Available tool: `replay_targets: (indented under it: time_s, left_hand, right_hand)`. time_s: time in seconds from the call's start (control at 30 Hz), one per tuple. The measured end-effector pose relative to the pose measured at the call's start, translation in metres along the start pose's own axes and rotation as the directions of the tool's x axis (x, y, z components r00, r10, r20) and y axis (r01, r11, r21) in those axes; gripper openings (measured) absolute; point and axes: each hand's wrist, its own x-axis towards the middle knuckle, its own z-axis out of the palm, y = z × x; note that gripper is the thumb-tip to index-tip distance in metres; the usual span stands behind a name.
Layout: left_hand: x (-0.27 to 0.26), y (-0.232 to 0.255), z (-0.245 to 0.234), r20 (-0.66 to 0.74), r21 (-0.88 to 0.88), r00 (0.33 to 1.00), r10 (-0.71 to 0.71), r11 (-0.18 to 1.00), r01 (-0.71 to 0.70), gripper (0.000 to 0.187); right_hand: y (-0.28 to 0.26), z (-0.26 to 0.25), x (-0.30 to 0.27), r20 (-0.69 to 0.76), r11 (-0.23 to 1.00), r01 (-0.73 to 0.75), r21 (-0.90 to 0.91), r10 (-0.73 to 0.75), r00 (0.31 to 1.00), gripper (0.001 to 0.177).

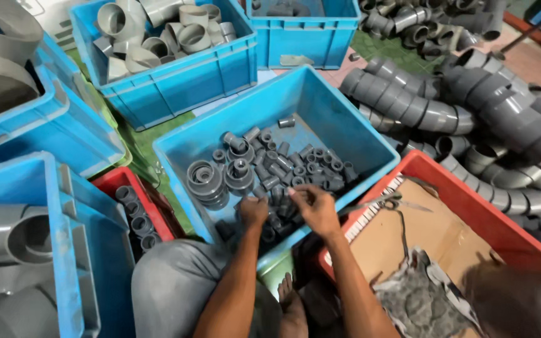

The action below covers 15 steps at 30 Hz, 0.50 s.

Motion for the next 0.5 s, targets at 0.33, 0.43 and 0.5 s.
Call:
replay_targets:
  time_s: [0.33,0.43,0.5]
  left_hand:
    - [0.005,0.062,-0.038,-0.224,0.557,0.691,0.687,0.672,-0.488,0.034]
    - [0.049,0.053,-0.022,-0.259,0.710,0.535,0.804,0.534,-0.459,0.024]
    - [0.074,0.045,-0.018,-0.200,0.749,0.561,0.803,0.495,-0.441,0.035]
  right_hand:
    - [0.055,0.080,0.049,0.388,0.944,-0.234,-0.233,0.311,0.868,0.039]
    - [0.062,0.089,0.058,0.417,0.941,-0.188,-0.283,0.297,0.859,0.041]
    - [0.063,0.093,0.073,0.395,0.908,-0.263,-0.327,0.384,0.835,0.046]
